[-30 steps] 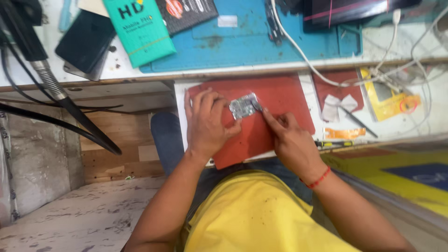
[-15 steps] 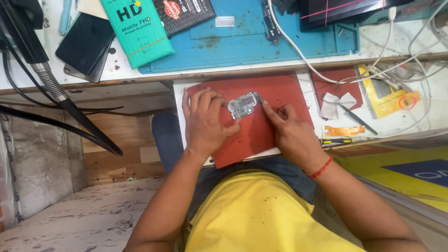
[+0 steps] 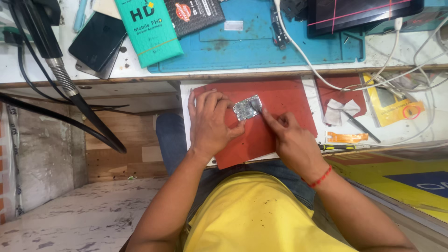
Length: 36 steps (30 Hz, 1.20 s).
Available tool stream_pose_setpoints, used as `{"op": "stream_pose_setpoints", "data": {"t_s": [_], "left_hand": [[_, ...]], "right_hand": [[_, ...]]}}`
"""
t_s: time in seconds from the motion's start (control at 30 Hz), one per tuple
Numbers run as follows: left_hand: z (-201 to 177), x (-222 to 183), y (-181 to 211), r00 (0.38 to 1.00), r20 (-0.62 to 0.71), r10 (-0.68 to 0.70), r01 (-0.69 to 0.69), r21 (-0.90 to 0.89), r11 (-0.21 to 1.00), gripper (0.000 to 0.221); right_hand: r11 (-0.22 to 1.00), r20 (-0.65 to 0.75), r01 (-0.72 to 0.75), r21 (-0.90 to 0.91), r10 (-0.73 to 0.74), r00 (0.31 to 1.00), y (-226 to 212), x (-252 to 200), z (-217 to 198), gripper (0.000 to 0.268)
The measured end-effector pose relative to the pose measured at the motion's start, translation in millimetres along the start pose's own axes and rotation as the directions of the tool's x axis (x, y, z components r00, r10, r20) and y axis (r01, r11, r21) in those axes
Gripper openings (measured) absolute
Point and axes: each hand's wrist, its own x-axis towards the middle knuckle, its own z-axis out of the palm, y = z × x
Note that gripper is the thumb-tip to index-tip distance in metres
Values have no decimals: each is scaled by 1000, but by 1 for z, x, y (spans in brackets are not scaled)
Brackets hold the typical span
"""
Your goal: The person scrapes a small circuit board with a metal tool on a red mat, then uses a heat gun to apply heat to the board. The person holds the board with one hand while operating the tools with the other.
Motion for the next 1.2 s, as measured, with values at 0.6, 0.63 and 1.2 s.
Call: {"op": "stream_pose_setpoints", "data": {"t_s": [0.6,0.63,1.2], "left_hand": [[2,5,-1,1000,-3,5,-5,4,1000,50],[-1,3,-1,1000,-3,-5,5,-2,1000,51],[4,1,-3,1000,-13,18,-18,20,1000,50]], "right_hand": [[1000,-4,-21,4,21,1000,-6,6,-8,65],[1000,-48,9,15,-9,999,-7,7,-9,64],[1000,9,-10,21,10,1000,-3,1,-9,66]]}}
